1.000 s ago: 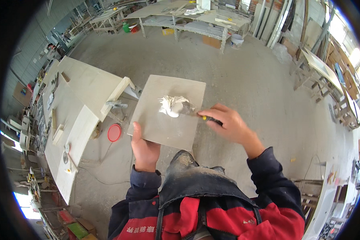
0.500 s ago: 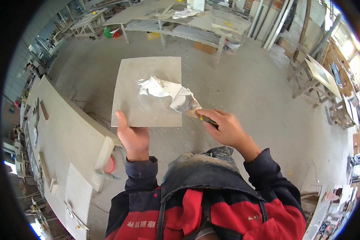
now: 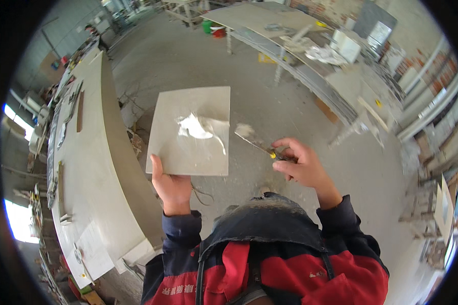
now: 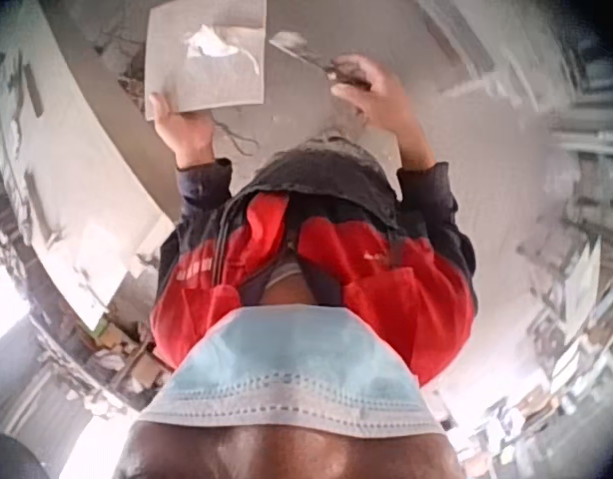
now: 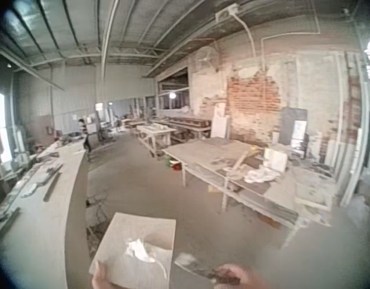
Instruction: The person scoops white adhesive from a bucket using a trowel and spreads it onto a small tile. They then move to a larger panel and apply adhesive in linear strips along the grooves.
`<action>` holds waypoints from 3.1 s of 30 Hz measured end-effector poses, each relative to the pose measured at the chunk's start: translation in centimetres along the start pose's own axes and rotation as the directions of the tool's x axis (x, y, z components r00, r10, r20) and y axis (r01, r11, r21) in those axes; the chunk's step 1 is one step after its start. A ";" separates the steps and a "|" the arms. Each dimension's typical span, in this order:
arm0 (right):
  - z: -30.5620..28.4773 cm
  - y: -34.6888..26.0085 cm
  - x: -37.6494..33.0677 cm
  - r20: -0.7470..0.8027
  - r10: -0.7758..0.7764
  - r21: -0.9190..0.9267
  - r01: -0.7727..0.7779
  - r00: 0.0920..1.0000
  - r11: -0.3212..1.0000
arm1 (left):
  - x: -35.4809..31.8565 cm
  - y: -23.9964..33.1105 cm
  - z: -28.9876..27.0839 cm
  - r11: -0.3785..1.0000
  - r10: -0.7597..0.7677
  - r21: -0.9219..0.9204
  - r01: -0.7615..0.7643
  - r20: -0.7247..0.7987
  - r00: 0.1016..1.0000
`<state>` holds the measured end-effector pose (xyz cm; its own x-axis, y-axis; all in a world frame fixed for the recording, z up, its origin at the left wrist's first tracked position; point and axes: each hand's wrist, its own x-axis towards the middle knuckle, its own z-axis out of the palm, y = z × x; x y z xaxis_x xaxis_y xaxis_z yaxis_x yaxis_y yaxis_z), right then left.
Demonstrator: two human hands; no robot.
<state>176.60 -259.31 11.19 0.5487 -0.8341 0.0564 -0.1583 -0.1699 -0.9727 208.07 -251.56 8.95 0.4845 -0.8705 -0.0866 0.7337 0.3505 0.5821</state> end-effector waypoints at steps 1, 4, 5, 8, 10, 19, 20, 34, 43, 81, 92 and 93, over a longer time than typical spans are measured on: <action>-1.2 -0.8 3.5 0.192 0.188 0.227 -0.230 0.963 0.946 | 1.4 0.3 0.6 1.000 0.020 0.005 -0.020 -0.046 0.999; -1.6 0.7 14.0 0.414 0.199 0.465 -0.395 0.888 0.793 | 5.6 -1.2 1.5 0.997 -0.020 -0.082 0.015 -0.061 0.998; -2.1 2.2 17.4 0.474 0.174 0.468 -0.414 0.863 0.781 | 7.9 -1.7 2.4 0.993 -0.004 -0.114 -0.004 -0.070 0.998; -2.1 5.9 24.6 0.551 0.135 0.477 -0.443 0.824 0.759 | 14.1 -2.3 3.6 0.989 0.086 -0.115 -0.096 -0.089 0.992; -2.6 6.6 28.0 0.503 0.258 0.390 -0.483 0.825 0.784 | 19.4 -2.8 1.7 0.992 0.072 -0.094 -0.084 -0.128 0.989; -6.6 9.5 49.8 0.269 0.369 0.307 -0.443 0.889 0.842 | 49.8 -3.6 5.4 0.993 0.049 -0.100 -0.054 -0.058 0.997; -7.1 9.1 52.2 0.241 0.376 0.321 -0.439 0.895 0.839 | 53.1 -3.4 6.3 0.994 0.045 -0.093 -0.050 -0.055 0.997; -12.3 11.7 84.6 0.247 0.393 0.532 -0.463 0.886 0.709 | 87.4 -6.9 12.6 0.887 0.284 0.344 -0.308 0.120 0.951; -21.8 11.5 111.4 0.291 0.274 0.377 -0.373 0.917 0.848 | 107.4 -4.0 17.7 0.794 0.119 0.554 -0.251 0.262 0.958; -31.7 22.8 144.1 -0.659 0.188 -0.363 -0.527 0.728 0.768 | 166.6 -28.1 29.5 0.751 -0.653 0.371 0.546 0.299 0.696; -37.2 43.9 127.2 -0.933 0.326 0.325 -0.742 -0.151 0.587 | 169.9 -43.2 24.1 0.471 -0.858 0.450 0.758 0.032 0.513; -37.7 44.3 126.6 -0.914 0.344 0.380 -0.755 -0.217 0.533 | 170.0 -44.7 22.5 0.395 -0.886 0.456 0.797 -0.042 0.463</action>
<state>208.15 -392.24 -16.28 -0.9236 -0.3564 -0.1409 -0.1866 0.7392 -0.6471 246.91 -422.97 -13.54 -0.4058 -0.6987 -0.5892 0.4588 -0.7133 0.5298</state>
